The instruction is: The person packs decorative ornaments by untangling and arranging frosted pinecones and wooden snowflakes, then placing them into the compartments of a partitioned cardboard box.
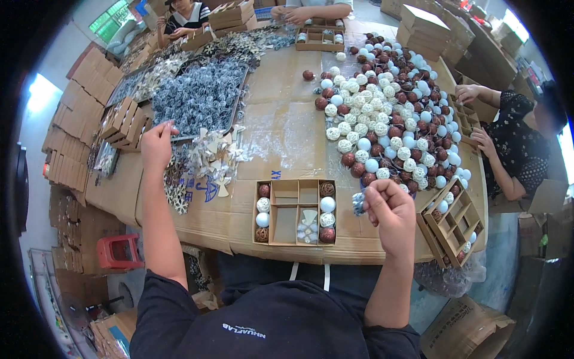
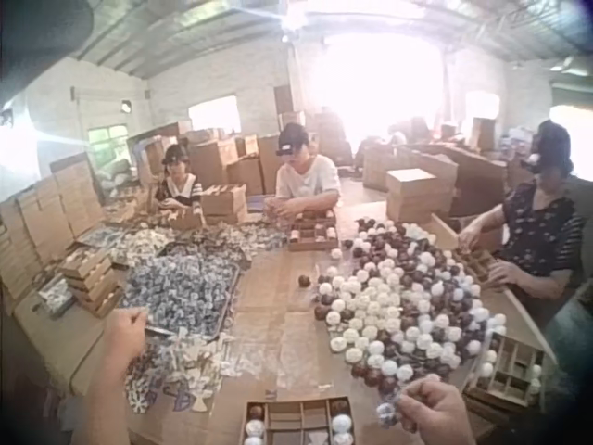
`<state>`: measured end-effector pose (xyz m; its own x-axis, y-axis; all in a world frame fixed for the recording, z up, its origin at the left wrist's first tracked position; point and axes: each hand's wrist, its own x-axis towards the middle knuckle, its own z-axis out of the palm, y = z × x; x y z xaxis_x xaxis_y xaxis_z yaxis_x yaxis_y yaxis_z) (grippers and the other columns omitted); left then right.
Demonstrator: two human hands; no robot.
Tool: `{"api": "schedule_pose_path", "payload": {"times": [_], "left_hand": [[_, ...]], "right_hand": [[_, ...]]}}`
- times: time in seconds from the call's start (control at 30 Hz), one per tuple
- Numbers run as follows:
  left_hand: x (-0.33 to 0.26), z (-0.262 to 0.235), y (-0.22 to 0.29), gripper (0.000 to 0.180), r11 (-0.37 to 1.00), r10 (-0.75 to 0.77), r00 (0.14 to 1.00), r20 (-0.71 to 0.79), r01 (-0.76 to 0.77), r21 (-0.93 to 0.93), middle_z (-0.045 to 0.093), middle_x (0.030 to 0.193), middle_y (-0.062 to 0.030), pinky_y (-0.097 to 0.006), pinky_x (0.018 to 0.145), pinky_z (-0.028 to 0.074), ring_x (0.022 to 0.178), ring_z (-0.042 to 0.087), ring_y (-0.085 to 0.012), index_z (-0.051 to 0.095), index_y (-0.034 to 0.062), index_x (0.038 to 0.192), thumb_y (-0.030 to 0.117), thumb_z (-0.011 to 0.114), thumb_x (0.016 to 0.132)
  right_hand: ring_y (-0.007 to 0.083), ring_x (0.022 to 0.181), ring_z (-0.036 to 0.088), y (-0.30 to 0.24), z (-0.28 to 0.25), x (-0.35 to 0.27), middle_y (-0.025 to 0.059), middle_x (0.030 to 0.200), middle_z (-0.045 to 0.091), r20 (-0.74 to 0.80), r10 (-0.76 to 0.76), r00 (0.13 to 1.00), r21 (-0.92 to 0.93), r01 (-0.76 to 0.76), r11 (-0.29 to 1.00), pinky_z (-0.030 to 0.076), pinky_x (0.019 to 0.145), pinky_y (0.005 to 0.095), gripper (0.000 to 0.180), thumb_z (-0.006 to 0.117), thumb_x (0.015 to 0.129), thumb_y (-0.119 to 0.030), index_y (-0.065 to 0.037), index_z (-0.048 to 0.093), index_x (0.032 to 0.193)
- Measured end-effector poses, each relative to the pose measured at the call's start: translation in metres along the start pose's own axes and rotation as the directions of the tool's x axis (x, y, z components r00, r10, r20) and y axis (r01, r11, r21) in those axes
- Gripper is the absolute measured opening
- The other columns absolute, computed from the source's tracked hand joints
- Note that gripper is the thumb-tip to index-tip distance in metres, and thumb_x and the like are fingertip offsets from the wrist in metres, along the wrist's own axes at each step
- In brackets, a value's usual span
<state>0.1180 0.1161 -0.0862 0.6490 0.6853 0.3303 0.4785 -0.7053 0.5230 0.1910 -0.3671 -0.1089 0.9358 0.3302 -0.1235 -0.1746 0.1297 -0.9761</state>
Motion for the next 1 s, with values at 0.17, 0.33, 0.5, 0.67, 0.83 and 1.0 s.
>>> {"api": "schedule_pose_path", "payload": {"times": [0.17,0.33,0.5,0.67,0.83,1.0], "left_hand": [[0.012,0.013,-0.033,0.027,0.899,-0.185,0.977,0.106,0.212,-0.383,0.075,0.087,-0.0059,-0.023,0.050,0.045,0.052,0.053,-0.0058,0.073,-0.0004,0.107,0.021,0.057,0.099],[0.011,0.010,-0.036,0.024,0.649,-0.257,0.922,0.289,0.387,-0.655,0.070,0.091,-0.0016,-0.020,0.049,0.039,0.057,0.049,-0.0037,0.071,0.0018,0.111,0.020,0.062,0.098],[0.005,-0.016,-0.017,0.027,0.237,-0.165,0.902,0.399,0.429,-0.872,0.057,0.087,0.0007,-0.021,0.054,0.037,0.065,0.043,-0.0049,0.065,0.0014,0.119,0.020,0.060,0.099],[-0.063,-0.001,0.044,0.029,0.291,0.182,0.800,0.573,0.512,-0.808,0.059,0.083,0.0005,-0.020,0.052,0.034,0.057,0.041,-0.0037,0.063,-0.0023,0.119,0.014,0.061,0.095],[-0.173,0.039,0.104,0.030,0.271,0.289,0.530,0.797,0.753,-0.599,0.069,0.093,-0.0014,-0.017,0.058,0.041,0.066,0.051,-0.0012,0.067,0.0016,0.119,0.013,0.066,0.092],[-0.215,0.059,0.126,0.037,0.285,0.387,0.412,0.825,0.797,-0.532,0.068,0.112,-0.0059,-0.021,0.080,0.051,0.090,0.062,-0.0072,0.058,-0.0024,0.128,0.007,0.067,0.093]], "right_hand": [[0.0008,0.057,0.044,0.005,0.004,-0.003,-0.0023,0.072,0.058,0.051,0.029,0.998,-0.006,-0.029,1.000,0.033,0.051,0.0169,0.011,0.062,0.097,-0.012,-0.002,0.061,0.093],[0.0006,0.058,0.044,0.010,0.000,-0.005,-0.0018,0.073,0.058,0.025,0.060,0.998,0.001,-0.060,0.998,0.033,0.051,0.0162,0.010,0.062,0.097,-0.012,-0.002,0.061,0.094],[0.0009,0.057,0.043,0.008,0.010,-0.001,-0.0019,0.072,0.057,0.037,0.066,0.997,0.045,-0.068,0.997,0.032,0.050,0.0162,0.011,0.061,0.098,-0.012,-0.002,0.061,0.094],[0.0020,0.063,0.051,0.010,0.031,-0.005,-0.0015,0.076,0.061,0.151,0.013,0.988,-0.188,0.016,0.982,0.039,0.055,0.0182,0.009,0.064,0.095,-0.008,0.001,0.062,0.094],[0.0144,0.070,0.062,0.008,0.061,-0.016,0.0084,0.080,0.064,0.455,-0.030,0.890,-0.440,0.253,0.862,0.049,0.063,0.0294,0.011,0.070,0.086,-0.002,-0.001,0.065,0.097],[0.0341,0.080,0.065,0.006,0.060,-0.020,0.0125,0.089,0.066,0.510,-0.172,0.843,-0.577,0.484,0.658,0.053,0.068,0.0416,0.013,0.067,0.085,-0.011,-0.007,0.066,0.098]]}}
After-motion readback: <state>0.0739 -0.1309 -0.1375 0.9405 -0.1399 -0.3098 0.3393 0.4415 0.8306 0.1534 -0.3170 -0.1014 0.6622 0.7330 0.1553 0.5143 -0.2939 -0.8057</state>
